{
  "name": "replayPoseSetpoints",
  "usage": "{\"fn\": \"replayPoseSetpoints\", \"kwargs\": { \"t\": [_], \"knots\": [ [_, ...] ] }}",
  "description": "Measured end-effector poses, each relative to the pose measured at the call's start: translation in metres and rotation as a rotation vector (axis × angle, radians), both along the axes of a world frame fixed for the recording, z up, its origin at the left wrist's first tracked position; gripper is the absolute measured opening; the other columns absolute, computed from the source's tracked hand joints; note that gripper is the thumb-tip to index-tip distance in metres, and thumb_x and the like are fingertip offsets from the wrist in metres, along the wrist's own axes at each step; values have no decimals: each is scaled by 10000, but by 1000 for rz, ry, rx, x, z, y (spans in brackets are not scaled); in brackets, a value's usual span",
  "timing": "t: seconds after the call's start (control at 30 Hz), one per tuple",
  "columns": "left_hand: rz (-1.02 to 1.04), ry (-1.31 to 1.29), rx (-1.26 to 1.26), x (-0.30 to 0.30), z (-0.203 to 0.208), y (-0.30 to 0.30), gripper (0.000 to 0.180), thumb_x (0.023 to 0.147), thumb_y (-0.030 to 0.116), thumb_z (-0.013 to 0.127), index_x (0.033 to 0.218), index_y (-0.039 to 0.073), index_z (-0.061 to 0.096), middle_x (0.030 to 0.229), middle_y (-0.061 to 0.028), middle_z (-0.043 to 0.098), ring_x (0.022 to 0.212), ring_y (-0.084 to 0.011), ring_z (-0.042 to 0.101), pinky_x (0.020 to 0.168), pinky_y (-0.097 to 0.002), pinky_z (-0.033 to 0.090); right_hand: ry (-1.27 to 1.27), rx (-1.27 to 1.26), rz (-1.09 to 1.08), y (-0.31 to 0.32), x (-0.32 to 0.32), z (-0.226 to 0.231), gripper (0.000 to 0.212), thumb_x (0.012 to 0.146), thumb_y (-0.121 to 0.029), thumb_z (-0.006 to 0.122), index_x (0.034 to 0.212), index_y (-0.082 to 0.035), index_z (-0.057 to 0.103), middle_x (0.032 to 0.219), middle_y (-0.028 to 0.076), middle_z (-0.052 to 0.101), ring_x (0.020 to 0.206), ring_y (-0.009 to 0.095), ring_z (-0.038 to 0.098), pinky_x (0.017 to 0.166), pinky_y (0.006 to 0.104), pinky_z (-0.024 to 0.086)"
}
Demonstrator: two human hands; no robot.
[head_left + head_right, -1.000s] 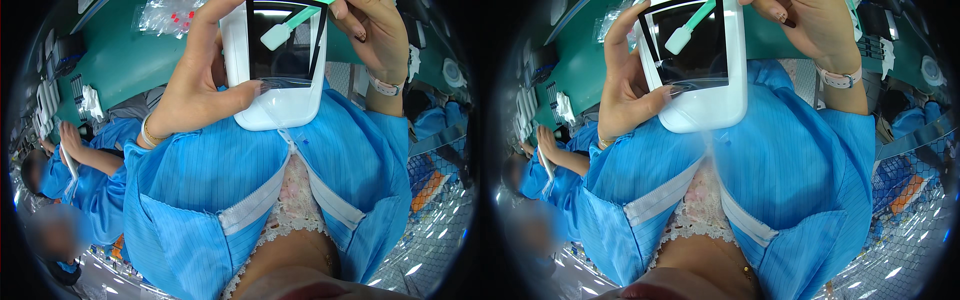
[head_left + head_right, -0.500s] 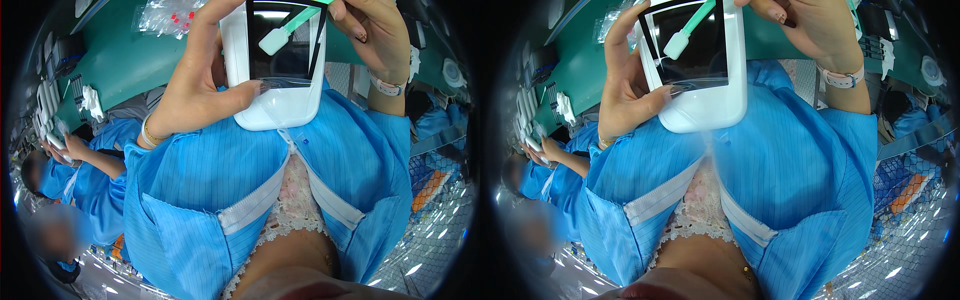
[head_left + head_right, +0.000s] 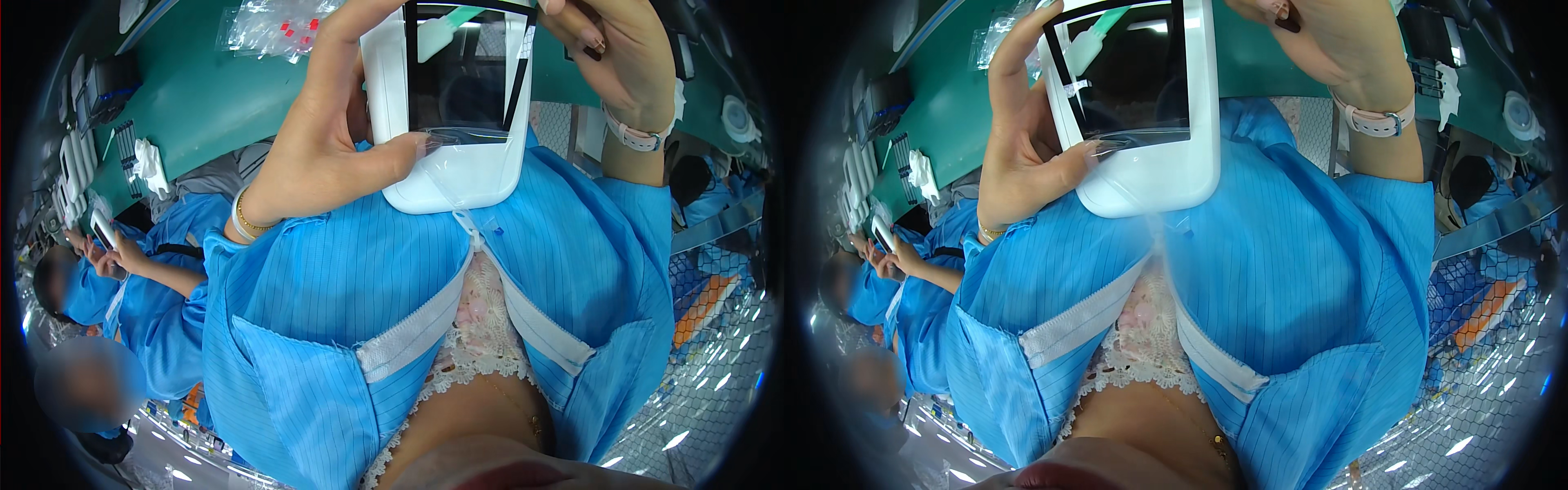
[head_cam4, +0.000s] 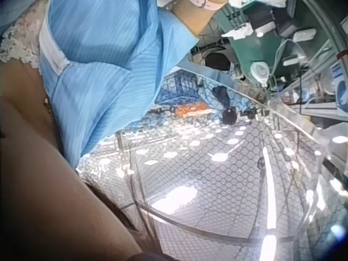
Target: Cleaning a screen panel with a swab and cloth before assembling it into a white plastic housing unit.
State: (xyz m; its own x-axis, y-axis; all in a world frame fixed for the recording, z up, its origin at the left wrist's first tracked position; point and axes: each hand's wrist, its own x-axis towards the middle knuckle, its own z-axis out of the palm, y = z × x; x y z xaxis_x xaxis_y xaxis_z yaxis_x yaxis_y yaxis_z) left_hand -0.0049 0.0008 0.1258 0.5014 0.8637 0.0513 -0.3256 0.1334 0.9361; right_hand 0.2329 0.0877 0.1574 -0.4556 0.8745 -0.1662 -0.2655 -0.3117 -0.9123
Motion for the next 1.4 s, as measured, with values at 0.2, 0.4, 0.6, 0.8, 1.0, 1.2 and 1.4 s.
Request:
{"fn": "replayPoseSetpoints", "kwargs": {
  "t": [0.2,0.4,0.6,0.8,1.0,1.2,1.4],
  "knots": [
    [-46,-8,61,-7,-9,1,983,707,-159,621,1485,117,86,1436,-165,266,1316,-241,347,1048,-333,304,-38,-48,-40,-7,1,-3,220,957,-130,537,975,73,618,664,68,635,418,30,350,396,171,255],
    [-32,18,76,-9,-10,2,978,704,-157,618,1482,108,89,1432,-167,269,1319,-247,347,1056,-334,293,-51,-71,-18,-8,0,-4,208,950,-117,543,971,77,615,659,65,627,422,36,354,407,175,267],
    [-33,60,96,-8,-8,2,980,699,-151,620,1482,107,91,1426,-160,262,1325,-240,330,1061,-335,285,-35,-81,-8,-10,0,-1,208,955,-107,534,981,83,614,658,69,626,420,38,353,411,177,269],
    [-37,98,123,-7,-4,3,978,699,-147,625,1485,106,101,1425,-157,255,1322,-234,329,1068,-339,275,67,-167,48,-10,1,-3,225,960,-110,531,1028,89,612,669,70,635,420,40,346,409,173,262],
    [-37,48,107,-8,-9,2,986,694,-138,635,1485,103,99,1414,-161,280,1314,-234,342,1063,-342,288,99,-93,-44,-10,1,-5,250,978,-125,494,1099,72,589,702,57,644,434,44,354,413,178,253],
    [-26,-64,78,-7,-16,0,988,697,-140,631,1483,105,85,1431,-179,301,1300,-241,391,1046,-339,324,173,26,-258,-14,13,-9,282,1007,-171,443,1120,47,582,740,60,634,470,64,399,465,206,319],
    [-7,-102,98,-3,-20,1,1009,691,-132,642,1483,109,66,1443,-185,312,1299,-256,415,1041,-340,336,103,187,-533,-22,26,-17,306,1032,-217,399,1040,27,584,708,48,580,514,80,449,499,213,376]
  ]
}}
